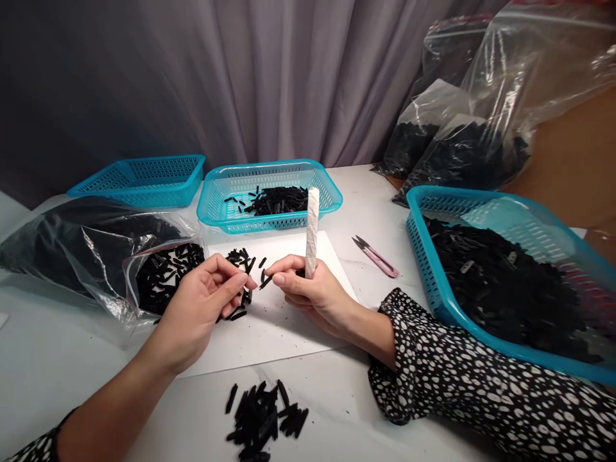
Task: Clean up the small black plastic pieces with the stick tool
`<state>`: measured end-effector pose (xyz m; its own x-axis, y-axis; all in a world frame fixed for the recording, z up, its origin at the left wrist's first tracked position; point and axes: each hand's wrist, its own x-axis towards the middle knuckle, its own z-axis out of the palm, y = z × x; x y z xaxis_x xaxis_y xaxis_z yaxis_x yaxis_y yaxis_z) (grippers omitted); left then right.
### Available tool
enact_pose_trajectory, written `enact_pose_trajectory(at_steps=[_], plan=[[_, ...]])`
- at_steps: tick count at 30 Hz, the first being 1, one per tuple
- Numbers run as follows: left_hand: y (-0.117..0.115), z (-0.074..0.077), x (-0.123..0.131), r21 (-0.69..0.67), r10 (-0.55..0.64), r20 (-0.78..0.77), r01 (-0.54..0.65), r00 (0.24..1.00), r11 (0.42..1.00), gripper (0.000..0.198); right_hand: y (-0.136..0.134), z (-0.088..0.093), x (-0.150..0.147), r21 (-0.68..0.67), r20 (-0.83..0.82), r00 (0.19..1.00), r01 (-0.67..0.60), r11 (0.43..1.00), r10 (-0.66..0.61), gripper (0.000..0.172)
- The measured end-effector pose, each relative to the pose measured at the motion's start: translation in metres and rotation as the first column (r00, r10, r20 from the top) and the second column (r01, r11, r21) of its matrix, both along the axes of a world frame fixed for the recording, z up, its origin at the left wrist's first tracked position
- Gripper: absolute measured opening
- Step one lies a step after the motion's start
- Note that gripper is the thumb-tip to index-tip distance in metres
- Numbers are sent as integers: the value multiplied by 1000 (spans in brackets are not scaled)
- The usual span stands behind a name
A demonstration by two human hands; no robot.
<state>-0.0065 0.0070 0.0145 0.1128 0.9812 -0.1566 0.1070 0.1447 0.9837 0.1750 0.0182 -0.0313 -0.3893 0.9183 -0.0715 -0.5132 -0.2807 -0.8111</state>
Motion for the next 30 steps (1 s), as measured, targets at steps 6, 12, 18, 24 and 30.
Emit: enact_pose_trajectory(at_steps=[6, 12, 18, 24, 30], plan=[[-11, 5, 7, -169, 41, 180, -10, 983, 986, 31, -1, -3, 1, -55, -64, 996, -66, 996, 62, 24], [-16, 3, 10, -147, 45, 246, -8, 968, 989, 23, -3, -3, 1, -105, -92, 990, -116, 988, 106, 23], [-20, 1, 12, -120, 32, 266, 1, 963, 993, 26, -5, 2, -1, -180, -166, 975, -175, 968, 145, 17], [-22, -1, 13, -110, -1, 256, 30, 967, 994, 26, -10, -1, -7, -103, -52, 988, -152, 983, 147, 38], [-21, -6, 10, -96, -85, 167, 102, 982, 990, 20, -12, -4, -10, -89, -10, 994, -107, 990, 106, 41]])
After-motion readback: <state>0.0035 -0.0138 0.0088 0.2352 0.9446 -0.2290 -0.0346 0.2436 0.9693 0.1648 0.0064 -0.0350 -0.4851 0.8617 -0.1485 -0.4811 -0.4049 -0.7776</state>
